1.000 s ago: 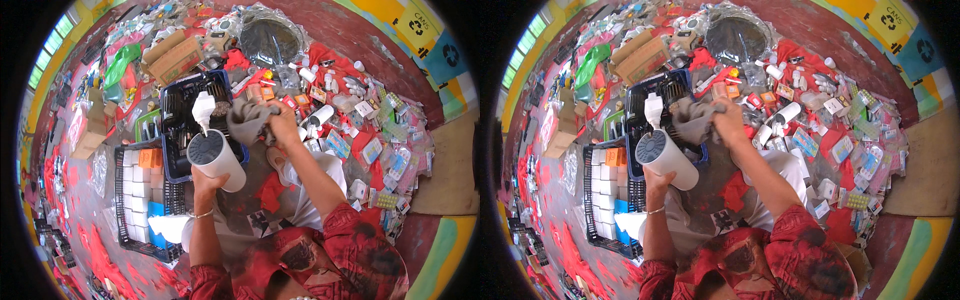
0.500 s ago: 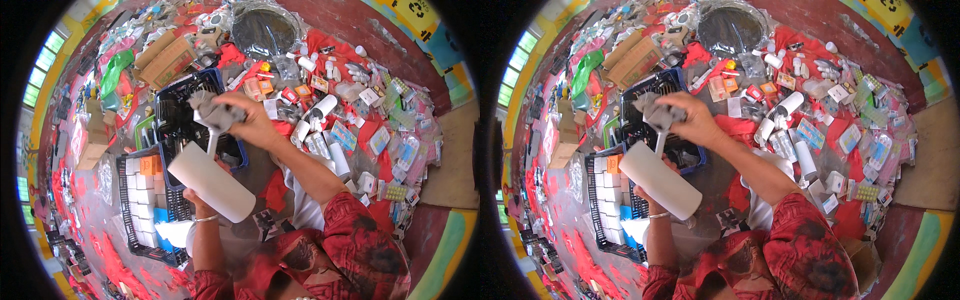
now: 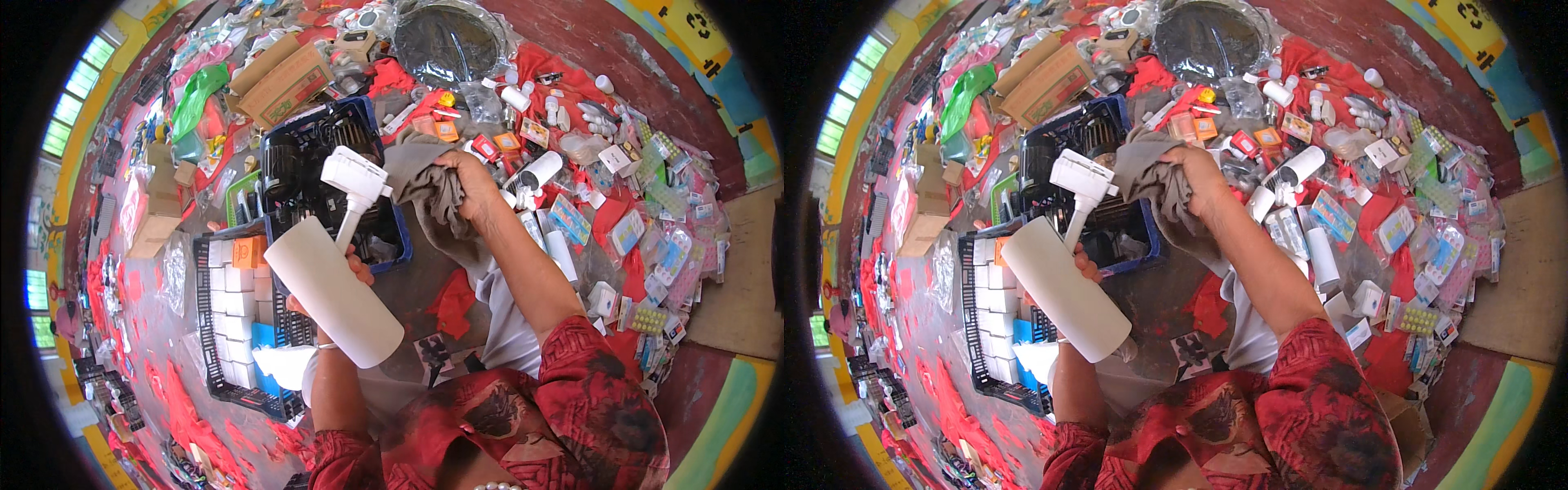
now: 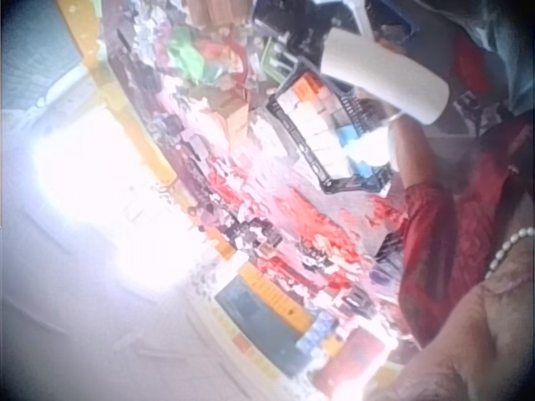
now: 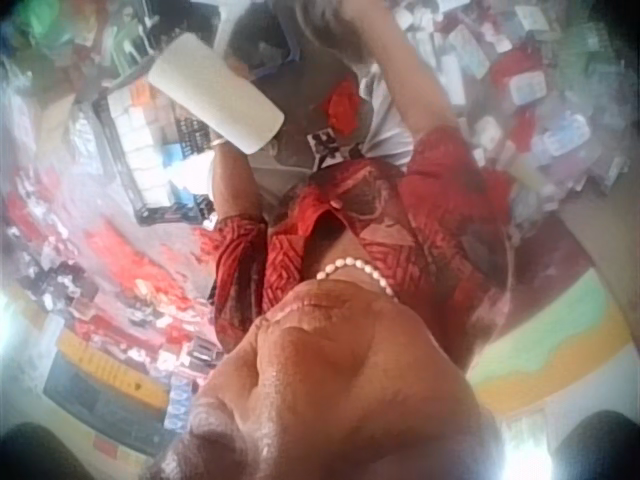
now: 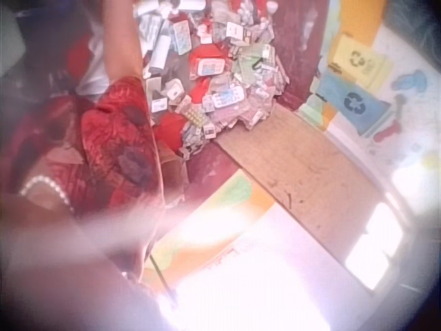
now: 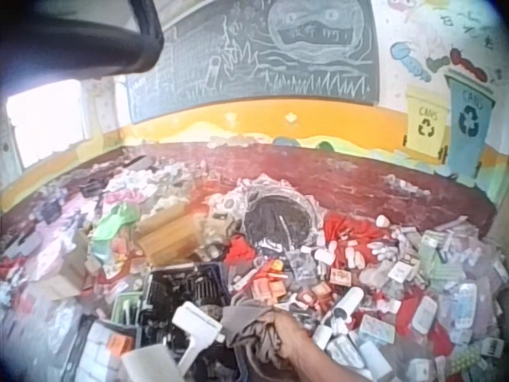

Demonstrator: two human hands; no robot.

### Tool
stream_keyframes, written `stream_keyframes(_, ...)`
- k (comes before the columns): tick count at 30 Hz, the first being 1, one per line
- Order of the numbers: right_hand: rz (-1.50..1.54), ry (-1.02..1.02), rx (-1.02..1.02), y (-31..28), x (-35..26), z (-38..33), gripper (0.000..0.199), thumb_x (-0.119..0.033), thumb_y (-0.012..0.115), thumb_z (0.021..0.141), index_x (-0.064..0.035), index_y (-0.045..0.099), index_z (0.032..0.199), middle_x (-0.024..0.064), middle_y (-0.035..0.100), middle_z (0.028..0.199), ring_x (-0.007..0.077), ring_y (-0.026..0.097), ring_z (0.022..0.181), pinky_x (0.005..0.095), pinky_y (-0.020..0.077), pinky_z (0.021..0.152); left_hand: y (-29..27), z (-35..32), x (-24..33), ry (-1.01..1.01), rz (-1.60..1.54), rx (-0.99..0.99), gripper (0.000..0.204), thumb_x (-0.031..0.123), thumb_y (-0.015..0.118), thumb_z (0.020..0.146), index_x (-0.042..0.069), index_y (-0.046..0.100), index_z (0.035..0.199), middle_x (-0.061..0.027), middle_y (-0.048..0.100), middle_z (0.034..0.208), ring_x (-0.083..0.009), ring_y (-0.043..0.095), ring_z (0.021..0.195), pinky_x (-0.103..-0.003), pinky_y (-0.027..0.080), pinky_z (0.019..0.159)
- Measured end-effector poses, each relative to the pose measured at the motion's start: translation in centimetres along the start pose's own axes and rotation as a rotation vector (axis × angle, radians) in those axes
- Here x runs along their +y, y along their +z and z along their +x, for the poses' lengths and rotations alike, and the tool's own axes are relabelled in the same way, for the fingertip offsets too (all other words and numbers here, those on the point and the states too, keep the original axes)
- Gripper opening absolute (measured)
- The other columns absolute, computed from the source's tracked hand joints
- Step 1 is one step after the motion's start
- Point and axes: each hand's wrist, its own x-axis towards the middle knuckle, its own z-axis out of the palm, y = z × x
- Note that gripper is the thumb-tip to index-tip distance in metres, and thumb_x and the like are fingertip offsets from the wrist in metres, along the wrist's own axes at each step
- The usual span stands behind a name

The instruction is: The person wipes a white light fixture with a grey cloth, cleaning the outer surface and the inner rim. They luego place the fixture into a black plastic crate and briefly handle another item from the floor.

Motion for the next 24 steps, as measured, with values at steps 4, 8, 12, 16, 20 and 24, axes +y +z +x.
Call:
stream_keyframes(4, 0.072, 0.051, -0.063, -0.5, 0.2, 1.4, 0.015, -0.01, 0.055, 0.077, -0.0001, 0.057, 0.088, 0.0147, 0.065, 0.082, 0.026, 0.065, 0.069, 0.0402, 0.0547, 0.064, 1.5, -0.2, -0.7, -0.055, -0.055, -0.09, 0.089, 0.065, 0.06, 0.064, -0.004, 0.042, 0.118, -0.0068, 0.05, 0.087, -0.0174, 0.042, 0.07, -0.031, 0.036, 0.064)
stream_keyframes(8, 0.183, 0.222, -0.435, 1.2, 0.2, -0.5, 0.038, -0.017, 0.058, 0.08, 0.0011, 0.054, 0.112, 0.0142, 0.064, 0.097, 0.0252, 0.064, 0.086, 0.0395, 0.052, 0.079, 1.8, -0.1, -1.1, -0.112, 0.016, 0.028, 0.1, 0.071, 0.065, 0.057, -0.004, 0.041, 0.118, -0.0049, 0.048, 0.085, -0.0157, 0.042, 0.069, -0.03, 0.035, 0.064)
stream_keyframes(12, 0.098, 0.129, -0.384, 1.7, 1.4, -0.8, 0.049, -0.014, 0.063, 0.077, 0.0008, 0.048, 0.121, 0.0135, 0.062, 0.103, 0.0232, 0.063, 0.092, 0.0374, 0.0506, 0.082, 1.4, -0.1, -1.8, -0.106, -0.041, -0.071, 0.1, 0.077, 0.057, 0.058, -0.003, 0.043, 0.117, -0.008, 0.051, 0.089, -0.0187, 0.048, 0.072, -0.032, 0.04, 0.065)
stream_keyframes(16, -0.034, 0.089, -0.354, 1.3, 1.4, -0.3, 0.046, -0.011, 0.067, 0.072, 0.0019, 0.052, 0.114, 0.0129, 0.063, 0.1, 0.0238, 0.063, 0.088, 0.0367, 0.0508, 0.081, 2.1, 0.1, -2.4, 0.014, 0.054, 0.153, 0.091, 0.075, 0.049, 0.066, -0.002, 0.046, 0.115, -0.0151, 0.055, 0.099, -0.026, 0.056, 0.084, -0.039, 0.048, 0.072)
stream_keyframes(20, 0.123, 0.094, -0.329, 1.3, 0.5, -0.3, 0.035, -0.01, 0.067, 0.073, 0.006, 0.057, 0.102, 0.0156, 0.064, 0.095, 0.0257, 0.064, 0.083, 0.0372, 0.0517, 0.077, 1.8, 1.4, -1.6, -0.062, 0.244, 0.348, 0.075, 0.063, 0.03, 0.085, 0.0, 0.046, 0.121, -0.0165, 0.056, 0.104, -0.0258, 0.058, 0.088, -0.039, 0.049, 0.078)
stream_keyframes(24, -0.013, -0.106, -0.144, 1.3, 0.8, 0.3, 0.035, 0.002, 0.072, 0.067, 0.0022, 0.058, 0.099, 0.0125, 0.064, 0.088, 0.0209, 0.064, 0.076, 0.0321, 0.0536, 0.069, 1.2, 1.0, -1.5, -0.076, 0.607, 0.439, 0.06, 0.045, 0.034, 0.09, 0.003, 0.032, 0.132, -0.0133, 0.051, 0.116, -0.0214, 0.054, 0.1, -0.035, 0.047, 0.083)
